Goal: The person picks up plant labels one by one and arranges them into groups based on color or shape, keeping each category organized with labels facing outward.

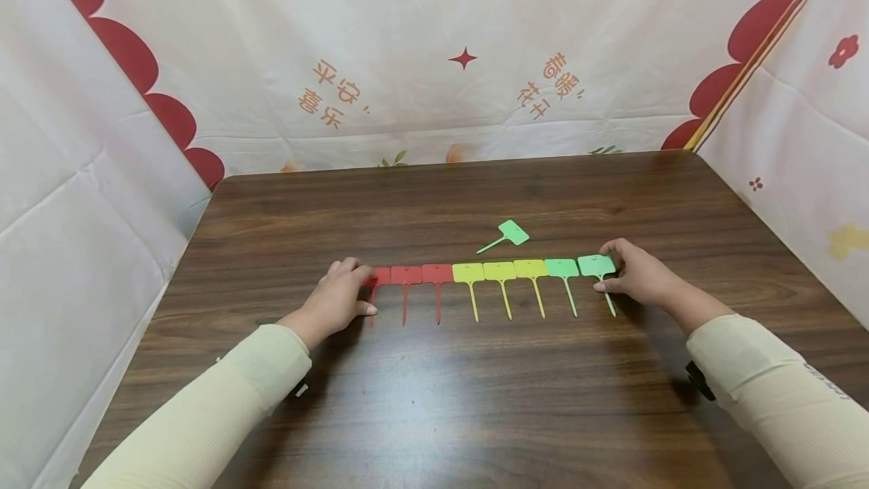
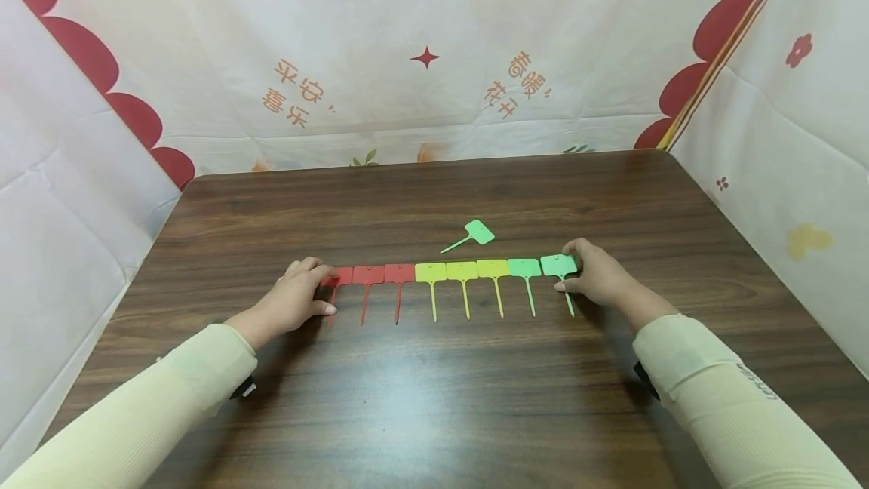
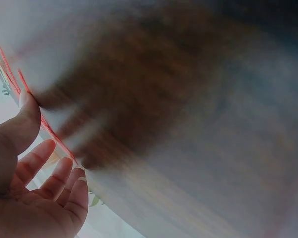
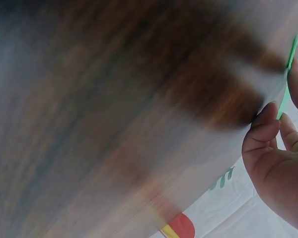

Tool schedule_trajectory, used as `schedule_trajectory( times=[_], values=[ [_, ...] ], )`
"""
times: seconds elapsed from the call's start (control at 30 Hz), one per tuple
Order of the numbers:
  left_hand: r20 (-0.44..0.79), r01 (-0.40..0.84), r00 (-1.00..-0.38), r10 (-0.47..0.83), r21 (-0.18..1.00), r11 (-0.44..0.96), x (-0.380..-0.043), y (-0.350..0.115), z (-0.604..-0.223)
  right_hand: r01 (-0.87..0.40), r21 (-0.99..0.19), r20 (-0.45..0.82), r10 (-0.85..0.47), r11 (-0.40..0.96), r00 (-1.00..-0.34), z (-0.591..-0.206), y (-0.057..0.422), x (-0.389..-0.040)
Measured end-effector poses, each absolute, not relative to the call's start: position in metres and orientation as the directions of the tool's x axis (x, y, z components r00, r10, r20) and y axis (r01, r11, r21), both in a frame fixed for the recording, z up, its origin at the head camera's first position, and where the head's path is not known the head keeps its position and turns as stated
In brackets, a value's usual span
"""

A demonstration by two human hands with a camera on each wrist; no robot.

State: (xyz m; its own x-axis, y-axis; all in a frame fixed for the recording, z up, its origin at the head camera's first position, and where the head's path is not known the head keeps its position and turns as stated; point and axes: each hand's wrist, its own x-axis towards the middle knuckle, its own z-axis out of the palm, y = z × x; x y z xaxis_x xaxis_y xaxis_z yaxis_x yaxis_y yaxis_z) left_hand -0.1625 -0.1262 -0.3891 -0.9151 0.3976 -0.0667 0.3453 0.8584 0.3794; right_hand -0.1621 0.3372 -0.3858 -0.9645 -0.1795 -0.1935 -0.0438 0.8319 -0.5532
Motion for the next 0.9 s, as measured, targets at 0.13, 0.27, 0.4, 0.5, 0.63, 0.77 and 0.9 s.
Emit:
schedule_trajectory(
  times=[0.13, 0.27, 0.4, 0.5, 0.63, 0.77, 0.9],
  values=[
    [-0.067, 0.339, -0.918, 0.391, 0.380, 0.861, -0.1629, -0.1257, -0.3894, -0.064, -0.538, -0.183, -0.191, 0.841, -0.964, -0.3854, 0.3378, -0.1628],
    [-0.071, 0.335, -0.919, 0.388, 0.380, 0.862, -0.1632, -0.1256, -0.3897, -0.070, -0.531, -0.184, -0.195, 0.845, -0.963, -0.3858, 0.3386, -0.1634],
    [-0.074, 0.334, -0.918, 0.390, 0.383, 0.861, -0.1634, -0.1259, -0.3902, -0.071, -0.525, -0.188, -0.197, 0.848, -0.962, -0.3872, 0.3406, -0.1640],
    [-0.073, 0.330, -0.919, 0.386, 0.390, 0.860, -0.1631, -0.1262, -0.3898, -0.074, -0.523, -0.192, -0.202, 0.849, -0.960, -0.3868, 0.3414, -0.1641],
    [-0.067, 0.337, -0.918, 0.391, 0.390, 0.857, -0.1632, -0.1263, -0.3896, -0.087, -0.519, -0.182, -0.210, 0.850, -0.961, -0.3876, 0.3420, -0.1645],
    [-0.067, 0.339, -0.917, 0.393, 0.386, 0.858, -0.1631, -0.1261, -0.3892, -0.098, -0.507, -0.161, -0.206, 0.856, -0.965, -0.3893, 0.3424, -0.1652],
    [-0.073, 0.333, -0.918, 0.389, 0.388, 0.860, -0.1632, -0.1259, -0.3886, -0.099, -0.500, -0.169, -0.209, 0.860, -0.963, -0.3881, 0.3417, -0.1655]
  ],
)
